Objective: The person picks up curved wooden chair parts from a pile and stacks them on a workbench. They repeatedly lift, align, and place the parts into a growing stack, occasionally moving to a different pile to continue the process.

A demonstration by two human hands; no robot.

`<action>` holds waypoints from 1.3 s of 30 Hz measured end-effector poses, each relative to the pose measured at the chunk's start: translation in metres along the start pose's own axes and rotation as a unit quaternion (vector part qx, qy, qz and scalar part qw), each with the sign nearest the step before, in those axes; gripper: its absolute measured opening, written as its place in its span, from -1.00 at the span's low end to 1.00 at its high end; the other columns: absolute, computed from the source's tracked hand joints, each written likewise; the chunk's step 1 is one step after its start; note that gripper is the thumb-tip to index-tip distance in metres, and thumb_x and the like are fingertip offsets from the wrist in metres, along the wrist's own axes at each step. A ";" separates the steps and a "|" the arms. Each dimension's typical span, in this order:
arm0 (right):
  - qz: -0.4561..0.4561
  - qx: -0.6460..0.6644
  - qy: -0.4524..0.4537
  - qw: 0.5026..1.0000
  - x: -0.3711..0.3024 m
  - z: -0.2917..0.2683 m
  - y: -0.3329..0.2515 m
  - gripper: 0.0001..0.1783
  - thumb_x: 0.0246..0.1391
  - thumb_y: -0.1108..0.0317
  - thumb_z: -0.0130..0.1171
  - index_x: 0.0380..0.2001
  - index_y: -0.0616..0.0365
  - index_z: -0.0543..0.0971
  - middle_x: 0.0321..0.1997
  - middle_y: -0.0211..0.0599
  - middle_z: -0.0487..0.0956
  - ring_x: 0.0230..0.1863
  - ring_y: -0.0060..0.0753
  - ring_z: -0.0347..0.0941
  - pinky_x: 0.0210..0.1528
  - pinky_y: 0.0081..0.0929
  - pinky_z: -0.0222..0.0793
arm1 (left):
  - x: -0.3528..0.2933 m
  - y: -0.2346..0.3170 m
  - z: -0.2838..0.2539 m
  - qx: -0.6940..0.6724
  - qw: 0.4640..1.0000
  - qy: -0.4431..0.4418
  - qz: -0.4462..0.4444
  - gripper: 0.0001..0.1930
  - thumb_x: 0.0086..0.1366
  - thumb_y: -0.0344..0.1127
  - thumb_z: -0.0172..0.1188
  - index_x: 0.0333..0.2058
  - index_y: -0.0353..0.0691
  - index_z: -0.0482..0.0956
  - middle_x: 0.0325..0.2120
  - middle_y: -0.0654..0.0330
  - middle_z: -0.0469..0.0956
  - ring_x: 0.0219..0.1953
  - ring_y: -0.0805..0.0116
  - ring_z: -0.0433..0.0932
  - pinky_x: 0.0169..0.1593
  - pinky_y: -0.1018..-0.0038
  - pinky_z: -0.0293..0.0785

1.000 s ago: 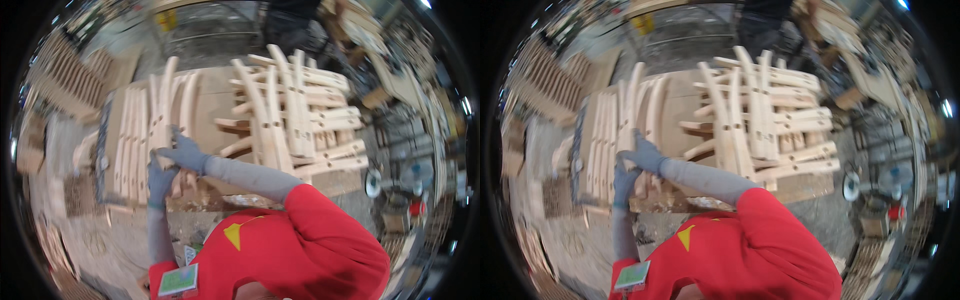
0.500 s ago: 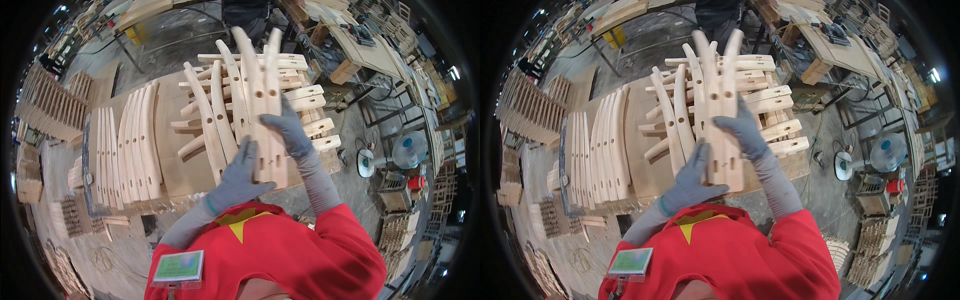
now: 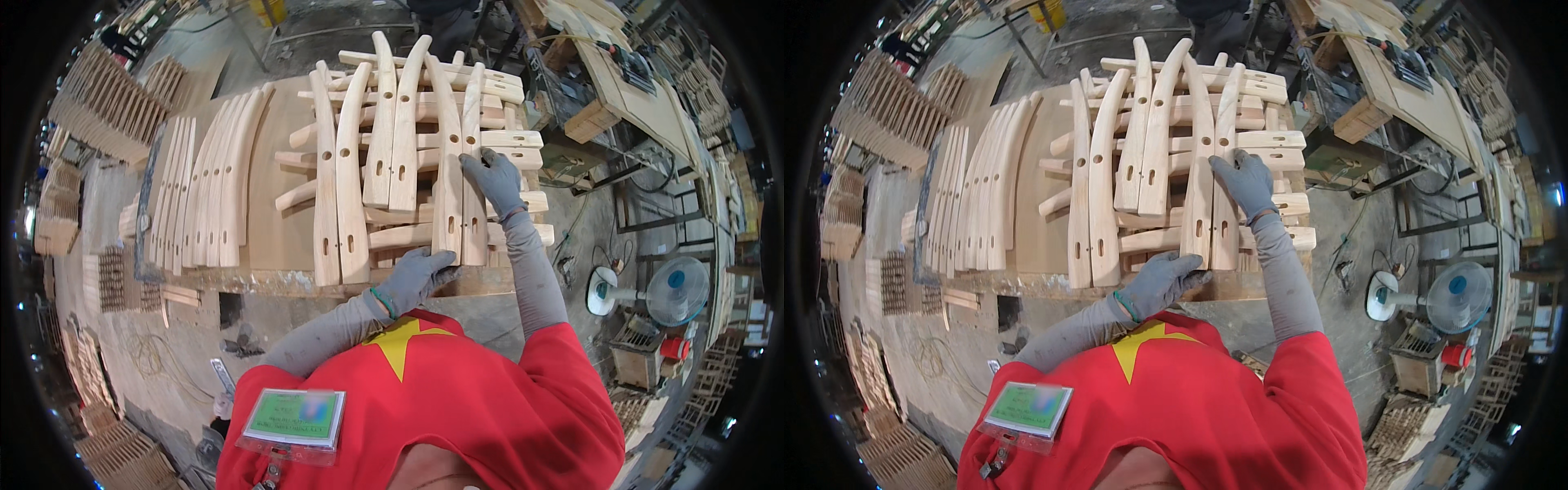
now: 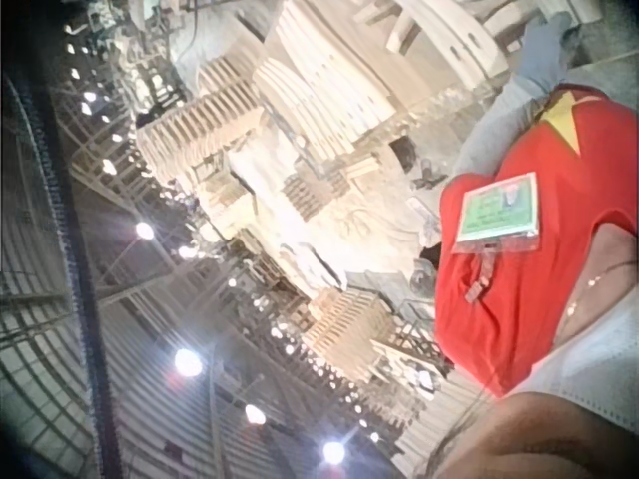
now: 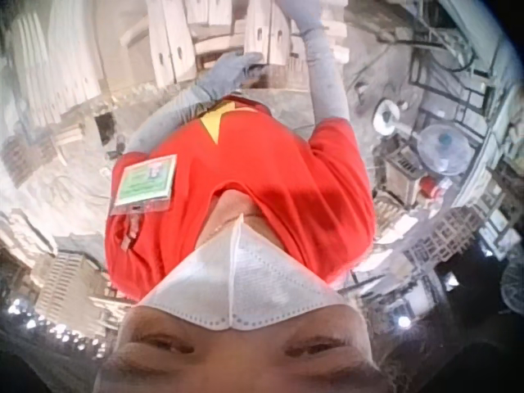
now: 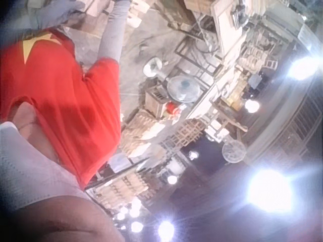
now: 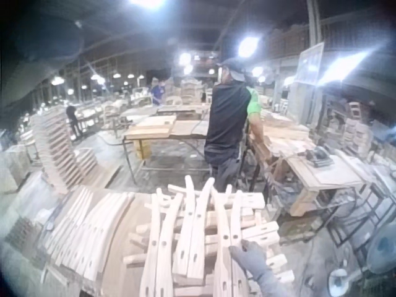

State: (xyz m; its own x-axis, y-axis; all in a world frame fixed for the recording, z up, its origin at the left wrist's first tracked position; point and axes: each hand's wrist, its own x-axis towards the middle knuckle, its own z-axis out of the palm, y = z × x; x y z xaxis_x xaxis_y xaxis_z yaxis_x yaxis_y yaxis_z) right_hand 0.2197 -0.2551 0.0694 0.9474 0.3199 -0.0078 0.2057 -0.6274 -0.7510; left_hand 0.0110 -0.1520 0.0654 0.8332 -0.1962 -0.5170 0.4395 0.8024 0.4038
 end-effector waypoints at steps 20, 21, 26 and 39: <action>-0.154 -0.120 0.125 0.973 -0.039 0.051 -0.082 -0.36 0.00 0.19 0.26 0.10 0.28 0.38 0.16 0.03 0.38 0.14 -0.05 0.35 0.16 -0.32 0.26 | -0.132 0.109 -0.040 0.304 0.947 -0.012 0.107 -0.52 0.23 -0.26 0.20 0.10 -0.30 0.39 -0.15 0.11 0.53 -0.08 0.37 0.51 0.00 0.48 0.43; -0.160 -0.059 0.090 0.981 -0.042 0.059 -0.110 -0.39 0.00 0.23 0.27 0.10 0.28 0.39 0.15 0.00 0.39 0.13 -0.10 0.36 0.16 -0.35 0.26 | -0.149 0.127 -0.060 0.326 0.931 0.058 0.151 -0.50 0.22 -0.26 0.20 0.11 -0.29 0.38 -0.10 0.08 0.52 -0.04 0.35 0.50 0.03 0.47 0.40; -0.177 0.069 -0.188 0.964 -0.076 0.150 -0.228 -0.40 -0.02 0.25 0.29 0.09 0.22 0.40 0.06 -0.15 0.49 0.10 -0.35 0.40 0.16 -0.44 0.25 | -0.203 0.160 -0.206 0.429 0.629 0.495 0.418 -0.36 0.22 -0.23 0.21 0.23 -0.26 0.21 0.13 0.03 0.35 0.13 0.16 0.39 0.16 0.37 0.30; 0.117 0.280 -0.379 0.874 -0.043 0.415 -0.260 -0.45 -0.16 0.28 0.29 -0.10 0.37 0.42 -0.27 -0.13 0.56 -0.30 -0.32 0.50 -0.24 -0.45 0.45 | -0.191 0.139 -0.322 0.113 0.902 0.325 0.262 -0.67 0.37 -0.26 -0.03 0.02 -0.31 0.38 -0.05 0.08 0.48 -0.08 0.24 0.51 -0.03 0.34 0.50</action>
State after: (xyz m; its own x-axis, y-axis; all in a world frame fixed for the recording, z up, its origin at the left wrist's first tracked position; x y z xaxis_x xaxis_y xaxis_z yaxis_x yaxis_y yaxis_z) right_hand 0.0242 0.1892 -0.0085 0.4696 0.7410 -0.4799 -0.3258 -0.3598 -0.8743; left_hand -0.1952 0.1782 -0.0227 0.6054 0.6074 -0.5144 0.1619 0.5388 0.8267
